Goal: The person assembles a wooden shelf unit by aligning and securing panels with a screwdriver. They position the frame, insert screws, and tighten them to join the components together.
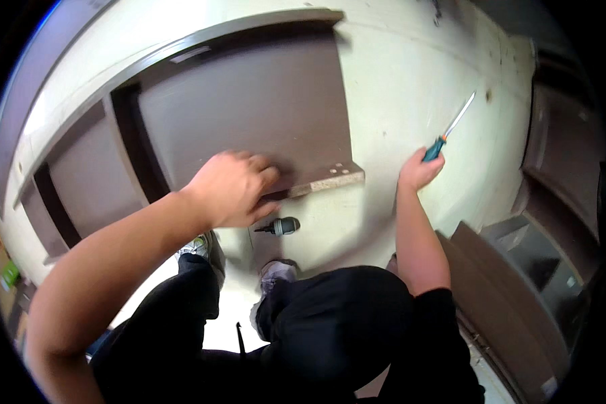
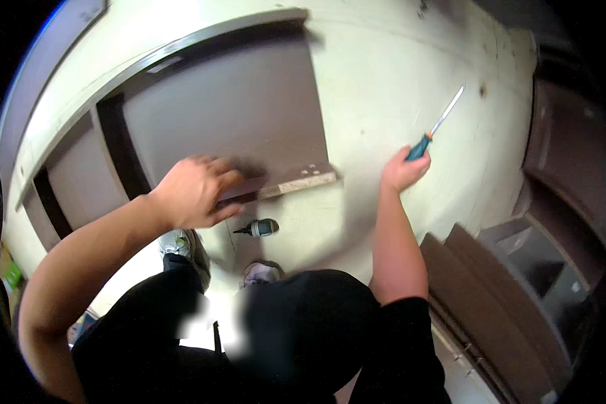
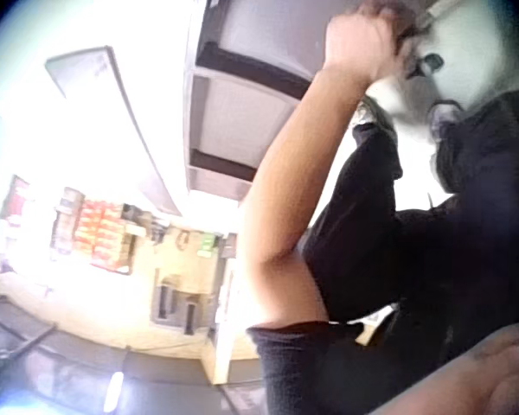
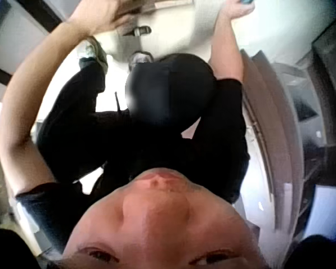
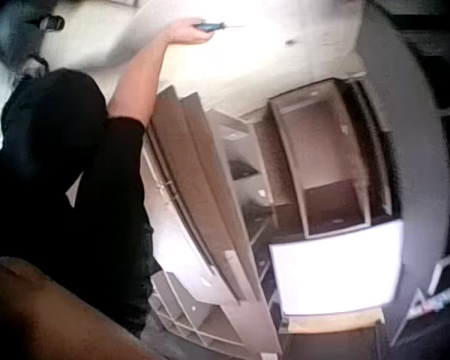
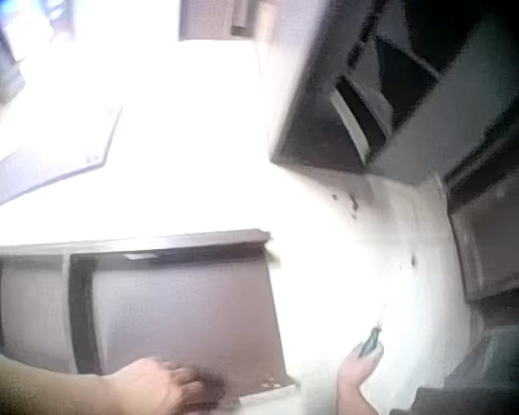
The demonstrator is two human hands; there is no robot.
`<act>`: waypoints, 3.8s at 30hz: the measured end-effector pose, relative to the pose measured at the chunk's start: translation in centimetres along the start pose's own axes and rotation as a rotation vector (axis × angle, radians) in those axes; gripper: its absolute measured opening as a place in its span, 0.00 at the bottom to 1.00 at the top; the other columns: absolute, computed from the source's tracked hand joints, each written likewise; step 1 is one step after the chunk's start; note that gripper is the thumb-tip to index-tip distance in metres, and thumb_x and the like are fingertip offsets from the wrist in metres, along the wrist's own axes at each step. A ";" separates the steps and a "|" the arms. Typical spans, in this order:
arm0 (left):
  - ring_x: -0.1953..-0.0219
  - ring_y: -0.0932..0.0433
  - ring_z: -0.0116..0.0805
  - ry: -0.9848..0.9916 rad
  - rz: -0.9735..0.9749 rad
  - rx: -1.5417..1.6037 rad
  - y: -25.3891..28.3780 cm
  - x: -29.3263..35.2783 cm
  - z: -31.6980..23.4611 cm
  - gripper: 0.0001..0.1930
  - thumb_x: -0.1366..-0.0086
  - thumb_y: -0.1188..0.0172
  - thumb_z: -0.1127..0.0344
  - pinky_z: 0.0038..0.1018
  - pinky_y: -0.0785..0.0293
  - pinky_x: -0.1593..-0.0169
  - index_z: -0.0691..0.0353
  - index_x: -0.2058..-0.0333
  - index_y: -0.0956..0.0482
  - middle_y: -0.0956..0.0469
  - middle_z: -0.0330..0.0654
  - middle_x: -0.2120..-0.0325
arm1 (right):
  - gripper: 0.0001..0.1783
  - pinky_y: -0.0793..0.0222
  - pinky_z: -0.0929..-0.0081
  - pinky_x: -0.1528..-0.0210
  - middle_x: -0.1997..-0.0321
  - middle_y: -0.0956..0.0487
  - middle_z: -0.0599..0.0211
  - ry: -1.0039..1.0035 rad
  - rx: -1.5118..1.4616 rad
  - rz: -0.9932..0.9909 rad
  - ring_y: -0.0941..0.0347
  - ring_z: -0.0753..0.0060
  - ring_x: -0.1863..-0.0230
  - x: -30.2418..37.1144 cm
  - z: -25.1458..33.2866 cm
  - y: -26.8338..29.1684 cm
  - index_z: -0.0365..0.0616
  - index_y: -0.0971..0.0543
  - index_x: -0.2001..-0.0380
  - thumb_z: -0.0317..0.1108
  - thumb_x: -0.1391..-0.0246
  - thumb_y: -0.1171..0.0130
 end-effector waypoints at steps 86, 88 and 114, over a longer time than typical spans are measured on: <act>0.60 0.29 0.38 0.181 -0.311 0.266 -7.6 6.1 5.6 0.24 0.46 0.46 0.69 0.30 0.29 0.57 0.64 0.48 0.26 0.29 0.43 0.65 | 0.24 0.28 0.55 0.59 0.68 0.19 0.49 0.961 0.819 0.844 0.22 0.44 0.64 5.9 41.0 -10.1 0.43 0.24 0.59 0.54 0.46 0.47; 0.60 0.29 0.38 0.180 -0.300 0.259 -7.7 6.0 5.6 0.24 0.46 0.46 0.68 0.30 0.29 0.57 0.64 0.48 0.26 0.29 0.43 0.65 | 0.24 0.28 0.57 0.57 0.67 0.19 0.48 0.892 0.843 0.775 0.22 0.43 0.61 6.1 41.0 -9.4 0.44 0.24 0.60 0.55 0.46 0.47; 0.62 0.29 0.38 0.103 -0.260 0.220 -6.4 5.7 5.0 0.27 0.47 0.45 0.71 0.30 0.28 0.57 0.66 0.45 0.28 0.31 0.43 0.66 | 0.33 0.26 0.59 0.59 0.69 0.19 0.48 0.570 0.689 0.762 0.20 0.51 0.63 -0.3 34.9 -7.7 0.36 0.22 0.64 0.62 0.47 0.45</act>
Point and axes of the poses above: each hand's wrist, its own x-axis away from the middle knuckle, its own y-axis out of the back of the hand, z = x × y, the point moved 10 cm from there along -x, towards the middle knuckle
